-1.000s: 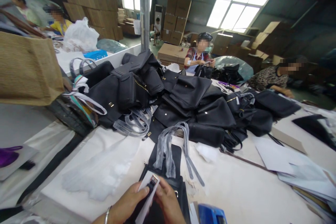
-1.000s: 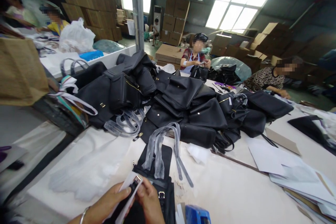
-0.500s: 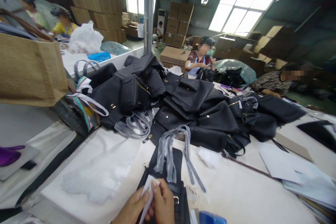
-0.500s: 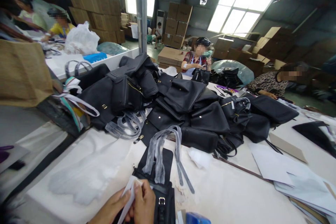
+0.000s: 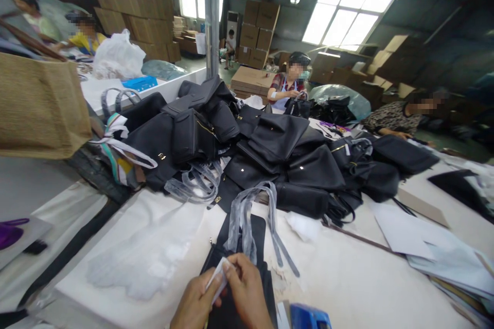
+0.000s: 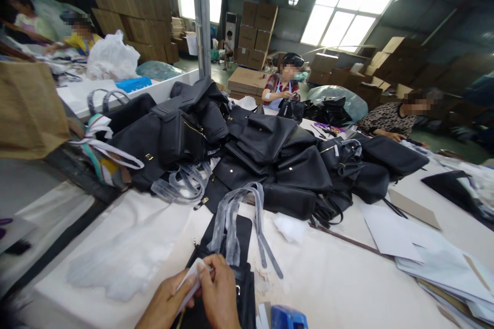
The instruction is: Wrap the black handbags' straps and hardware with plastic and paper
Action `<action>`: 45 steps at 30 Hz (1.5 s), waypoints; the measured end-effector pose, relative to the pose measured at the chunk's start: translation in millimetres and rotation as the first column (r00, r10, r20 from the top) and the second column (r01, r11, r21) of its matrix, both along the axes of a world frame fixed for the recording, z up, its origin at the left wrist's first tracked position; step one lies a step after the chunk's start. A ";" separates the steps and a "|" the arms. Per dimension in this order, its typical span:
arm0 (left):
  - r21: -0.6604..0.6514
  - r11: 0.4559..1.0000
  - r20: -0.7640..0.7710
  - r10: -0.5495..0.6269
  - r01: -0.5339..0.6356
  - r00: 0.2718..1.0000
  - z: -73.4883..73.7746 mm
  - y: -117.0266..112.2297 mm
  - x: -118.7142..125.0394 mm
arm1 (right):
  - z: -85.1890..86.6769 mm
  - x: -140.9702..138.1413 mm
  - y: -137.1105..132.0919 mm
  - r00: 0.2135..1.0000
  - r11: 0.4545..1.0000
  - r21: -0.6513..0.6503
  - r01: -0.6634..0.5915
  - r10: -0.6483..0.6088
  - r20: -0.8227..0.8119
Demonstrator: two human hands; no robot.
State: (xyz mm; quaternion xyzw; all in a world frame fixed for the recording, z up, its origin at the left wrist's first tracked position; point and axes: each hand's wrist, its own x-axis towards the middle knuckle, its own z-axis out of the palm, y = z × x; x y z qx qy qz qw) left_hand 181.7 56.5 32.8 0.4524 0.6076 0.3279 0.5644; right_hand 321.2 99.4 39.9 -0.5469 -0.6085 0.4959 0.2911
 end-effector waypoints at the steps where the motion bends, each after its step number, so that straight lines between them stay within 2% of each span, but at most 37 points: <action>1: -0.004 1.000 0.008 -0.007 0.007 1.000 1.2 0.5 0.5 | -2.3 0.5 -1.4 1.000 1.000 -0.006 0.016 -0.016 0.001; 7: -0.050 0.998 0.107 0.031 -0.026 0.994 -9.3 1.8 8.1 | -24.3 0.3 -17.6 0.988 0.987 -0.052 0.150 -0.151 -0.018; 12: -0.090 0.987 0.110 0.142 -0.132 0.984 -23.7 4.2 12.0 | -33.2 -2.0 -18.7 0.970 0.971 0.042 0.235 -0.237 0.046; 14: -0.077 0.982 0.091 0.178 -0.172 0.980 -28.3 4.7 11.2 | -35.2 -1.1 -14.9 0.978 0.978 -0.015 0.209 -0.209 -0.011; 16: -0.063 0.979 0.057 0.197 -0.194 0.979 -29.4 5.1 10.5 | -36.7 1.7 -10.0 0.980 0.977 -0.156 0.143 -0.162 -0.113; 19: -0.053 0.979 0.021 0.200 -0.199 0.980 -22.5 7.1 11.5 | -37.1 8.8 -2.9 0.952 0.941 -0.336 0.045 -0.142 -0.272; 22: -0.046 0.979 0.022 0.199 -0.198 0.980 -10.9 9.9 14.7 | -35.8 15.4 1.5 0.921 0.919 -0.392 -0.040 -0.119 -0.372; 24: -0.029 0.982 0.017 0.185 -0.184 0.983 -5.5 10.5 16.6 | -35.6 17.0 2.7 0.920 0.914 -0.401 -0.065 -0.101 -0.379; 27: 0.045 0.993 -0.054 0.114 -0.111 0.992 -4.9 7.1 17.3 | -37.6 14.3 2.4 0.921 0.906 -0.422 -0.030 -0.139 -0.363; 30: 0.195 0.979 -0.300 -0.005 0.066 0.954 -16.2 -2.4 15.3 | -40.6 10.1 0.7 0.897 0.877 -0.480 0.030 -0.236 -0.374; 33: 0.341 0.879 -0.599 -0.070 0.333 0.797 -36.7 -13.9 12.6 | -41.5 9.9 -2.8 0.872 0.833 -0.547 0.083 -0.326 -0.364; 36: 0.395 0.755 -0.772 -0.038 0.524 0.635 -54.4 -21.5 10.9 | -37.5 15.4 -8.6 0.846 0.786 -0.609 0.106 -0.393 -0.360; 38: 0.410 0.700 -0.825 0.012 0.584 0.565 -60.1 -22.9 10.0 | -31.0 20.7 -13.1 0.809 0.771 -0.632 0.081 -0.421 -0.410; 41: 0.437 0.650 -0.852 0.077 0.622 0.518 -62.8 -21.7 8.4 | -20.2 26.2 -19.0 0.739 0.796 -0.605 0.017 -0.417 -0.529; 45: 0.462 0.609 -0.851 0.100 0.645 0.515 -64.4 -22.2 6.0 | -22.3 23.5 -24.1 0.760 0.834 -0.549 0.055 -0.391 -0.519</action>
